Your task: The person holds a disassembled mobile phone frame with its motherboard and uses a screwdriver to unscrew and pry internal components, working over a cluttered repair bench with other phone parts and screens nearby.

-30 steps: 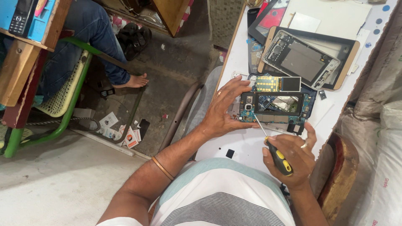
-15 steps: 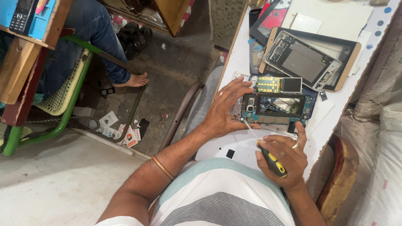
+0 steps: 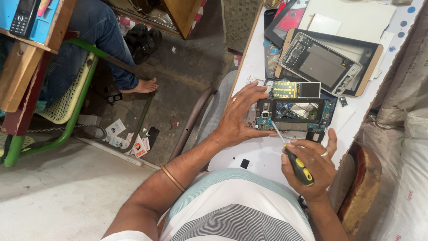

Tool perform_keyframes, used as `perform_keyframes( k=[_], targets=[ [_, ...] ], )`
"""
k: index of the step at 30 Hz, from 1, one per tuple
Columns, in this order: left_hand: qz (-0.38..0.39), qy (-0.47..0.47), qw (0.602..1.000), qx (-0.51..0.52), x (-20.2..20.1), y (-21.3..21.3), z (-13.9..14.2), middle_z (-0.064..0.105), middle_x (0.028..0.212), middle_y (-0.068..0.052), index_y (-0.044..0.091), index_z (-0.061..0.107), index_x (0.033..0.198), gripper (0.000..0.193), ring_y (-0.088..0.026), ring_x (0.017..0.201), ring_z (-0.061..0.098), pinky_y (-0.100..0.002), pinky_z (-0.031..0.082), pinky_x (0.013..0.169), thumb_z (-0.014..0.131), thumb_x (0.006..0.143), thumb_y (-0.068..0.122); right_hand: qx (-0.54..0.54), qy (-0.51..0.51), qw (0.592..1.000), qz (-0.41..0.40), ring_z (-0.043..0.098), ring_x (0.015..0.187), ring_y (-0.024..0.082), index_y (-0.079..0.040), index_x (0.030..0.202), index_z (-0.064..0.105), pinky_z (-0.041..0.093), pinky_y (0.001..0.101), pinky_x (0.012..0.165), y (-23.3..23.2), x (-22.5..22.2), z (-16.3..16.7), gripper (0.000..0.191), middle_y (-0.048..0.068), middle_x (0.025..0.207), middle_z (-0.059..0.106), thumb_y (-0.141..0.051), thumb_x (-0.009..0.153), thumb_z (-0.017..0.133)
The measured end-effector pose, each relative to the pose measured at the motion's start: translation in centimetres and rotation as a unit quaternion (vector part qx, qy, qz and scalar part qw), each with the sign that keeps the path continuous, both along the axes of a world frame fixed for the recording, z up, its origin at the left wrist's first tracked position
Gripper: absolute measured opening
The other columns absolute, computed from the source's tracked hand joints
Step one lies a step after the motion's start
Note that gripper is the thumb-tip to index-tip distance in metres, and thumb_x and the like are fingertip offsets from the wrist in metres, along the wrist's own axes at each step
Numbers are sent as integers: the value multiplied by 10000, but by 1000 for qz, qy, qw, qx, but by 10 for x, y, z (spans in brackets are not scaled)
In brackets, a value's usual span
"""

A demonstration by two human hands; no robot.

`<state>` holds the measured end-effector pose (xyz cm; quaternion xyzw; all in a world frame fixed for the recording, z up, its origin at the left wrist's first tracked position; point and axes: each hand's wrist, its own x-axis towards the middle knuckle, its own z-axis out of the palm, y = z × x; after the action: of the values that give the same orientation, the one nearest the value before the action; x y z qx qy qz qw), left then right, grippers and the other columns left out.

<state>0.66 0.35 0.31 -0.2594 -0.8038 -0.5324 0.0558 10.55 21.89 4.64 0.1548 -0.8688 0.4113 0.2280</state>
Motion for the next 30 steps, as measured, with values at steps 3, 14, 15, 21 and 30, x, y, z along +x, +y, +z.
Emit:
perform_keyframes(
  k=[3,14,15,21,30],
  targets=[
    [-6,-7,1000,-8,-1,1,-1,483,1578,-69,214,491,1475,931,-313,1577,339,-535,302,1316,937,701,477,8,3,1000,18,726,1009,200,-107,1001,704,136,556,1328,-5,1,-1,212,3,889,747,-90,809,791],
    [-6,-5,1000,-1,-1,1,-1,490,1580,-69,217,486,1485,939,-309,1585,344,-532,305,1327,935,706,489,-15,-15,1000,13,729,977,179,-100,1014,693,168,556,1331,-3,1,4,228,9,903,741,-60,805,775],
    [-6,-3,1000,2,-2,1,-1,490,1581,-70,215,484,1488,941,-310,1586,344,-531,305,1329,934,707,488,-14,-16,1000,17,730,971,179,-97,1010,692,168,556,1323,-3,1,3,229,13,901,742,-60,801,778],
    [-1,-8,1000,-4,0,1,0,502,1569,-72,214,496,1472,937,-318,1579,353,-530,312,1320,941,696,494,-19,-7,999,28,735,968,184,-99,988,692,155,557,1329,-5,2,1,213,-7,879,743,-67,798,782],
    [-3,-7,1000,4,-2,1,-2,495,1575,-88,212,492,1474,935,-324,1582,352,-539,309,1326,937,702,495,-7,-3,1000,9,739,987,189,-119,972,684,150,577,1365,4,1,3,164,-18,872,732,-88,826,752]
  ],
)
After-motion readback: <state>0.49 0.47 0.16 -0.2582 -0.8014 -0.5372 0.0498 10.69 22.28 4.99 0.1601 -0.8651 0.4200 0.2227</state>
